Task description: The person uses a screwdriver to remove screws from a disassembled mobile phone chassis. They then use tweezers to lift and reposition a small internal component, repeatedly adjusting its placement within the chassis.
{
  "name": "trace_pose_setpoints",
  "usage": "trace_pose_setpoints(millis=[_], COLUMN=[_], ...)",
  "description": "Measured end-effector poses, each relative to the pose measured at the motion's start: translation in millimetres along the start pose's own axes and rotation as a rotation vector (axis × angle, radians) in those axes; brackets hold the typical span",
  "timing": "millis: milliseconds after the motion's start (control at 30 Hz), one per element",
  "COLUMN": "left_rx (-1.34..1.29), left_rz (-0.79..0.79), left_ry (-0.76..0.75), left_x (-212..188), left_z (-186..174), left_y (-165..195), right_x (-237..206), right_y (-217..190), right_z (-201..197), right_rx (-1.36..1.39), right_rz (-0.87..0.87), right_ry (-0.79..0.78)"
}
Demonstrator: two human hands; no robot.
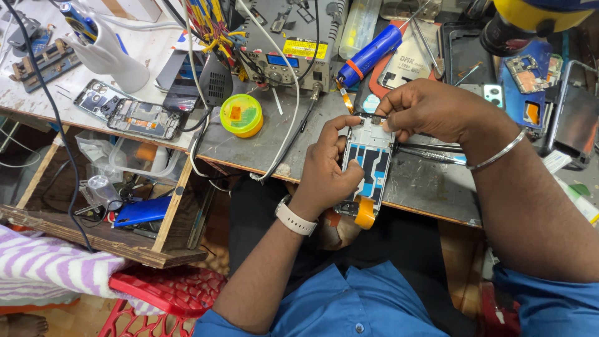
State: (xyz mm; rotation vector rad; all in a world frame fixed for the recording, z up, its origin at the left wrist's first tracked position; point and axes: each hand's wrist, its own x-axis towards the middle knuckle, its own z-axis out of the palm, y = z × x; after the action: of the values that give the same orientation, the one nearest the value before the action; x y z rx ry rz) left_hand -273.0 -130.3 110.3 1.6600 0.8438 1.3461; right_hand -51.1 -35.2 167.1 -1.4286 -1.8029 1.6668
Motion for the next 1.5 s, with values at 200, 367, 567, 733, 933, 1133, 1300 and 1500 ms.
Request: trace_pose_setpoints(millis=[200, 367, 567, 733, 933, 1133, 1300, 1500], left_rx=[0.081, -0.017, -0.069, -0.158, -0.236, -0.072, -0.080, -0.038], left_rz=[-0.014, 0.061, -0.042, -0.075, -0.095, -0.052, -0.060, -0.025], left_ry=[0.015, -0.015, 0.001, -0.018, -0.027, 0.010, 0.036, 0.047], left_x=[-3, -7, -2, -4, -4, -3, -1, -6], left_z=[-2, -1, 1, 1, 3, 3, 2, -4], left_y=[1, 0, 0, -1, -4, -3, 3, 4], right_x=[8, 15, 3, -13, -19, -20, -23, -54], right_y=[7, 20, 4, -8, -11, -16, -27, -32], right_z=[-1, 3, 2, -1, -8, 5, 18, 32], right_rx=[-0.027, 0.023, 0.024, -0.013, 0.044, -0.076, -0.193, -0.566], right_rz=[-0.008, -0.026, 0.009, -0.036, -0.064, 0.027, 0.014, -0.266], right_ry=[-0.025, -0.013, 0.010, -0.030, -0.052, 0.084, 0.246, 0.343])
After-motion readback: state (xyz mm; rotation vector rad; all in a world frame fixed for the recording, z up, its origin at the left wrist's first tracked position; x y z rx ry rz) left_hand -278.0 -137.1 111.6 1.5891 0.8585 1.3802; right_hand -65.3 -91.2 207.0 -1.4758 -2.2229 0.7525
